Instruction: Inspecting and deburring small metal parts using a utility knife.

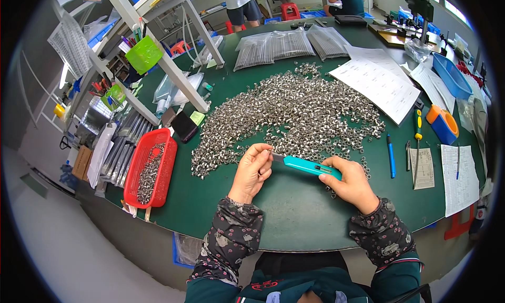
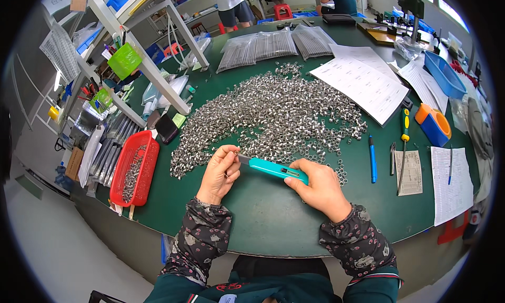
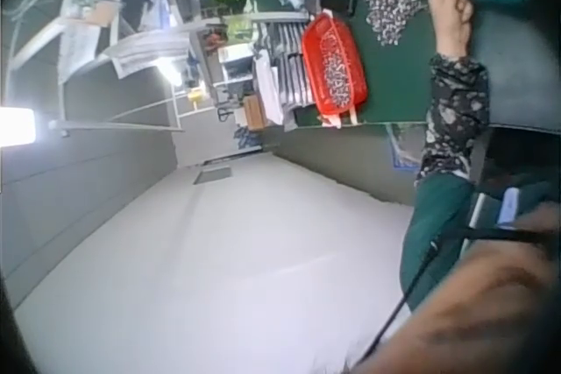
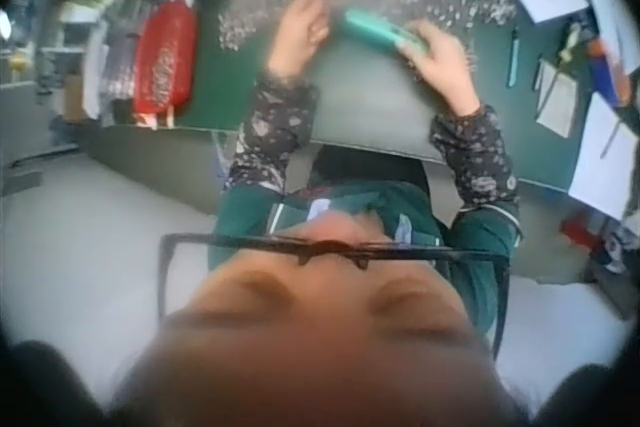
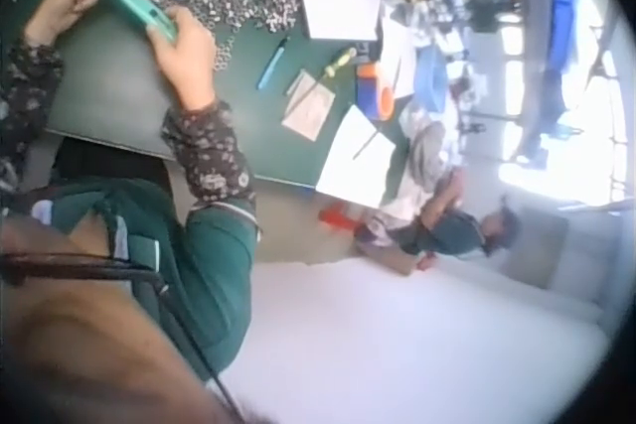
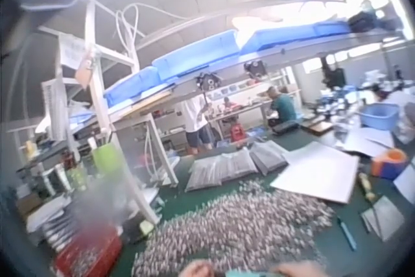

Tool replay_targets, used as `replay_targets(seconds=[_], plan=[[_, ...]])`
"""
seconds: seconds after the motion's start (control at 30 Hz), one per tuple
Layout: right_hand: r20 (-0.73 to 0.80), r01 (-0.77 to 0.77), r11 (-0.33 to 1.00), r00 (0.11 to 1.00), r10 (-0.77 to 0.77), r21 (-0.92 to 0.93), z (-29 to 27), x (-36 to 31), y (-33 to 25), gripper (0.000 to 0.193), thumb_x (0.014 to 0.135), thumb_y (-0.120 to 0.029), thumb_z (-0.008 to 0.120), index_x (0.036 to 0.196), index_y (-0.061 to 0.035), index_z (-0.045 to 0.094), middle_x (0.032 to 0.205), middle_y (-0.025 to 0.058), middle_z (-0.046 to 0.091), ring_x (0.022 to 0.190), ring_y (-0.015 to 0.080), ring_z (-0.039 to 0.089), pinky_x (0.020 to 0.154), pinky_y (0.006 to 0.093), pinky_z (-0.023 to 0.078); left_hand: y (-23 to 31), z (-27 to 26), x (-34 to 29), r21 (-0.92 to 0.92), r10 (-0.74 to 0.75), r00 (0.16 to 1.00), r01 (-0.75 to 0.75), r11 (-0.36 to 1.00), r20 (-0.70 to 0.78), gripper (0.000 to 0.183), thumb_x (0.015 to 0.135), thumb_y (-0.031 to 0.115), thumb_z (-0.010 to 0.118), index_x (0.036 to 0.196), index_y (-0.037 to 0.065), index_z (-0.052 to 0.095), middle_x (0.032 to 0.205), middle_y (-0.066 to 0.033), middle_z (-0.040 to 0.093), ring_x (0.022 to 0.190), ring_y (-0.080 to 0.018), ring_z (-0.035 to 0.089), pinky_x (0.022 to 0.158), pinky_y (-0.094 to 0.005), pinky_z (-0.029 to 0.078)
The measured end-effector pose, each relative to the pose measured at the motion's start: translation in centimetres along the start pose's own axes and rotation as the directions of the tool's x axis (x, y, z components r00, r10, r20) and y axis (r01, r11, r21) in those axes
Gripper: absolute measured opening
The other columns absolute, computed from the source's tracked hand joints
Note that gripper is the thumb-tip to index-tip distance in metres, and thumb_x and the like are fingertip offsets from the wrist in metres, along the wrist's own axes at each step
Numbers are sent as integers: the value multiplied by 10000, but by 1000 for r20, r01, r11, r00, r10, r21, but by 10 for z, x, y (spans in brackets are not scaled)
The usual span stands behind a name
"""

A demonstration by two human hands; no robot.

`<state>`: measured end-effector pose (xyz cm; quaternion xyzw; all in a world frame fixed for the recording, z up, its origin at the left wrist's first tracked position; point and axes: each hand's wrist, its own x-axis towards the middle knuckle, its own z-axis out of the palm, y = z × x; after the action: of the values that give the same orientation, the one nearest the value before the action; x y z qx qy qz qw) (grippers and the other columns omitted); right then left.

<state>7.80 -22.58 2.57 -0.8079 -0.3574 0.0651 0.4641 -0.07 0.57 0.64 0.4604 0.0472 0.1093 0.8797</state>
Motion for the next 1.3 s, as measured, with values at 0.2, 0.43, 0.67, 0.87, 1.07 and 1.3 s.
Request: replay_targets(seconds=[0.2,0.43,0.67,0.87,1.07,1.3], plan=[[7,10,998,1000,-10,56,-1,0,0,271,721,-251,648,893,-46,601,681,140,597,609,276,589,550,343,447,0,-2,0,26,-23,999,24,999,-30,138,856,93,541,986,46,539,733,-6,534,464,-18,320,372,-142,245],[144,-146,961,983,115,235,1,3,15,247,743,-246,636,868,-34,610,594,113,572,531,187,568,505,303,421,-1,1,0,177,57,998,-49,983,-39,128,841,84,566,962,42,556,723,-5,542,463,-4,324,381,-146,234],[-153,32,996,988,-19,81,6,-4,0,247,749,-255,632,872,-41,611,607,112,586,527,219,574,503,315,428,-3,3,1,156,102,991,-88,984,-83,106,857,58,526,962,39,526,785,-25,543,482,-15,316,389,-144,243],[0,-51,994,999,52,99,2,-2,0,259,754,-266,625,882,-42,610,611,117,585,533,233,577,503,329,430,1,4,0,131,101,989,-86,988,-111,124,867,54,499,987,30,518,816,-37,536,500,-26,341,386,-146,265],[37,-79,986,997,75,144,2,-1,3,253,754,-260,625,882,-42,613,594,109,574,513,206,558,497,311,420,1,2,-1,141,90,992,-78,987,-87,146,853,45,522,996,18,530,825,-38,543,504,-20,345,390,-144,262],[113,-143,964,986,120,223,-1,1,4,244,753,-248,623,874,-37,615,586,107,571,520,183,558,502,301,417,-2,3,-1,194,100,993,-87,977,-56,133,845,47,542,972,8,556,786,-13,529,499,-26,334,389,-151,247]])
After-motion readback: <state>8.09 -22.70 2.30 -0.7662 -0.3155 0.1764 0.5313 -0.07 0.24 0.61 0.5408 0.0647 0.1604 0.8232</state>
